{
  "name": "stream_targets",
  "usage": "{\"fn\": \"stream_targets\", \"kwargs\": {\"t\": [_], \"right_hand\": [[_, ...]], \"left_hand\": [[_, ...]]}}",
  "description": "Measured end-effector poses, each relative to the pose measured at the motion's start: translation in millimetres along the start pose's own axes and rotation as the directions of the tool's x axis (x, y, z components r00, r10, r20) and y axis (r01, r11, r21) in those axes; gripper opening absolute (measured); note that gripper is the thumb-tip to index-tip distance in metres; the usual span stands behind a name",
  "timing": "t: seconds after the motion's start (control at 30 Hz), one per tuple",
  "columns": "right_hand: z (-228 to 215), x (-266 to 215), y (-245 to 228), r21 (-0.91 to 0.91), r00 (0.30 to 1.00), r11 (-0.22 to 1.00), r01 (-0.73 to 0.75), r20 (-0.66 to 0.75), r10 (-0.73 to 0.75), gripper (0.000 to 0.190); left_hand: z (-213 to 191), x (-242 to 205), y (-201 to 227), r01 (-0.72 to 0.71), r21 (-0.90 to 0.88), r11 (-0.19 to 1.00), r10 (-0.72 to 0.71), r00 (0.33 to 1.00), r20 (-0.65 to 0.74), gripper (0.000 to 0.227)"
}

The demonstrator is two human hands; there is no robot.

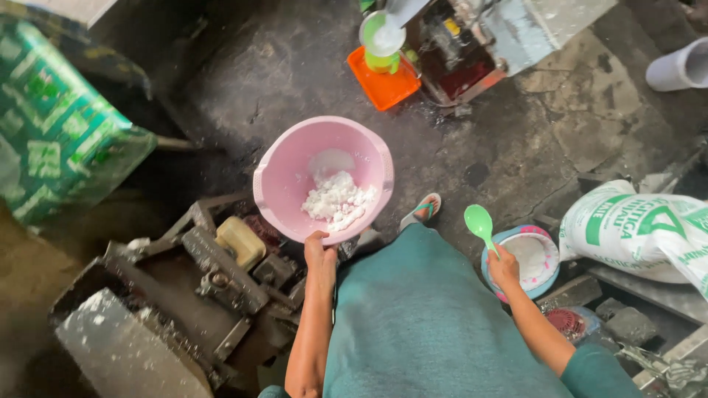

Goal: The person mixes a white powdery substance in a pink bowl using a green spatula, then pours the mixture into a metal machine. They repeat the process with a green bowl, adding water from a metal cup and mixing before pouring into the machine.

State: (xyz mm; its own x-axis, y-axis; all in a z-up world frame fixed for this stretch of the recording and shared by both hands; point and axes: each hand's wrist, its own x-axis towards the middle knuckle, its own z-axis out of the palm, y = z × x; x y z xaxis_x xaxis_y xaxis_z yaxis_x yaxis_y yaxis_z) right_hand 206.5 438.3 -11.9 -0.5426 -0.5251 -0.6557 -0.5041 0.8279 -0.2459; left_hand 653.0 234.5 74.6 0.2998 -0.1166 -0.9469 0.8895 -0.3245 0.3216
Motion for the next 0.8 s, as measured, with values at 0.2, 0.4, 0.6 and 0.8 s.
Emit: {"fn": "stream_targets", "kwargs": {"t": [0.2,0.4,0.6,0.8], "right_hand": [[10,-7,-88,0.091,0.966,0.962,0.259,-0.037,-0.257,0.04],[31,-3,-122,0.129,0.939,0.93,0.345,-0.048,-0.341,0.037],[28,-15,-96,0.115,0.955,0.948,0.296,-0.045,-0.293,0.038],[35,0,-9,-0.047,0.999,0.999,-0.024,0.044,0.026,0.043]], "left_hand": [[-60,41,24,-0.124,0.01,0.992,0.125,0.99,-0.058,0.087],[-85,45,43,-0.186,-0.019,0.982,0.183,0.979,-0.093,0.088],[-54,-5,50,-0.153,0.073,0.985,0.157,0.986,-0.048,0.083],[-34,68,16,-0.197,0.178,0.964,0.187,0.98,0.072,0.082]]}}
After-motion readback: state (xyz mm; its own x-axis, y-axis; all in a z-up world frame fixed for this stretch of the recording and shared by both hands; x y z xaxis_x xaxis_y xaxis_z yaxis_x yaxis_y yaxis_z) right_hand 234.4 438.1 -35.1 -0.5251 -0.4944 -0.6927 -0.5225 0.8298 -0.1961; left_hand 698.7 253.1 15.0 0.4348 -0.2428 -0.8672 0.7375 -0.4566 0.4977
